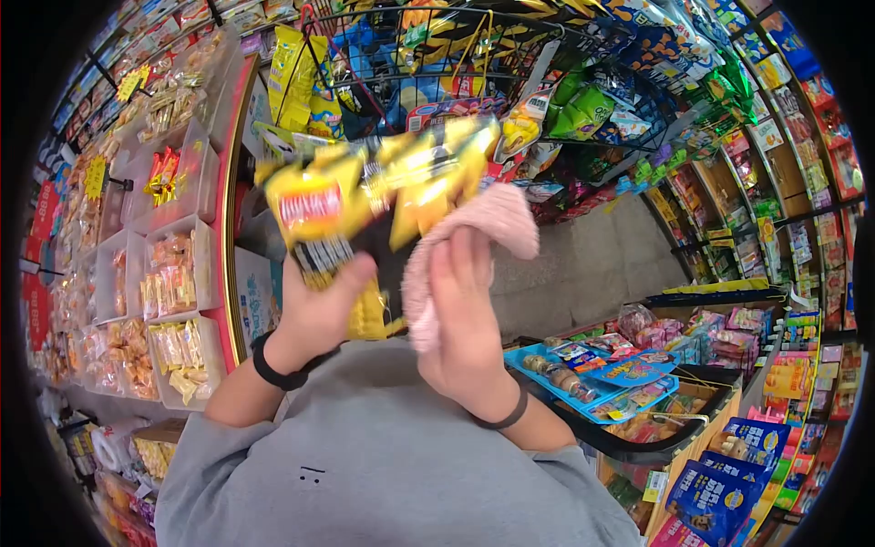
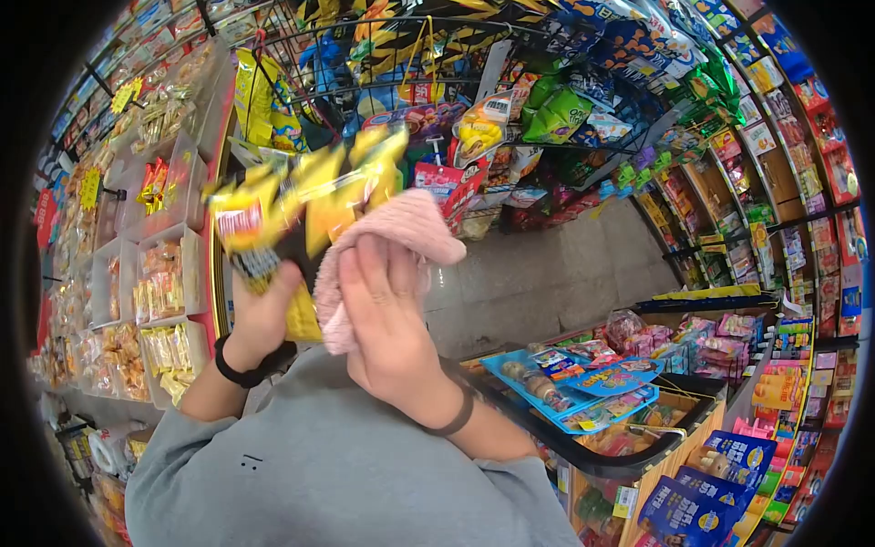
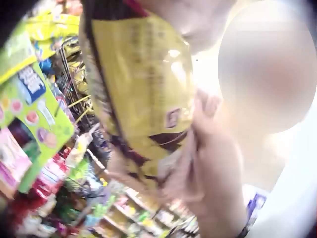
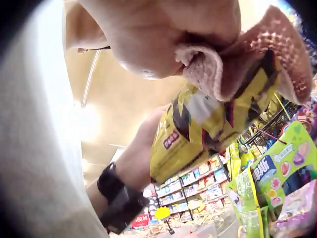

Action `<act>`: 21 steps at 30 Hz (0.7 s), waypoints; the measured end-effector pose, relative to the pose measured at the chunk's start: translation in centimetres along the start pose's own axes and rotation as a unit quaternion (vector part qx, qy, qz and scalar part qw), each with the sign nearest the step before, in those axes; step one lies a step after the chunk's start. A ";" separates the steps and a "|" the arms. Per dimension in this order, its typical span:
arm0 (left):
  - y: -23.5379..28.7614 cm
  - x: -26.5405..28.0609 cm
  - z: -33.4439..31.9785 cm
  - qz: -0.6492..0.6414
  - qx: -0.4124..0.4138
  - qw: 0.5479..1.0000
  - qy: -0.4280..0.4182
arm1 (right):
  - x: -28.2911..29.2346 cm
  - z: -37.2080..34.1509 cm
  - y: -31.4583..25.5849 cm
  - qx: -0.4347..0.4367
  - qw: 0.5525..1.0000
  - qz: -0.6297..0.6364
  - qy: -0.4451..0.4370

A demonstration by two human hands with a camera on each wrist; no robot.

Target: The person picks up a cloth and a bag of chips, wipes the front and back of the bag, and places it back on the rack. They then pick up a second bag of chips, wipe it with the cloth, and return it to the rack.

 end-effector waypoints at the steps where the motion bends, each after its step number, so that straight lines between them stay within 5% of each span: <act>1: -0.3 0.5 0.3 -0.073 0.039 0.995 0.054 | -0.1 -0.3 -0.1 0.000 1.000 0.003 -0.001; 3: 0.4 0.9 1.2 -0.143 0.046 0.980 0.129 | -0.8 -1.0 -0.6 0.024 0.997 -0.051 -0.053; 7: 0.6 0.8 2.2 -0.191 0.067 0.969 0.144 | -1.1 -1.6 -0.6 0.012 0.997 -0.050 -0.062; 12: 1.3 0.5 2.6 -0.251 0.114 0.951 0.138 | -1.3 -2.0 -1.6 0.044 0.988 -0.140 -0.044; 17: 0.3 0.0 3.3 -0.342 0.147 0.921 0.113 | -1.0 -3.0 -0.4 0.051 0.991 -0.089 -0.087; 19: 0.1 -0.3 3.2 -0.353 0.156 0.915 0.116 | 0.4 -2.9 1.0 -0.053 0.997 0.050 -0.020; 21: 0.0 -0.2 3.1 -0.353 0.146 0.916 0.120 | 0.8 -3.0 2.8 -0.212 0.906 0.367 0.013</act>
Point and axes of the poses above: each hand's wrist, its own z-axis towards the middle knuckle, its own x-axis out of the back of the hand, y = z × x, the point moved 6 cm from there along z, towards the middle knuckle, and after that the axes turned 6 degrees about -z, right-handed, at the moved point
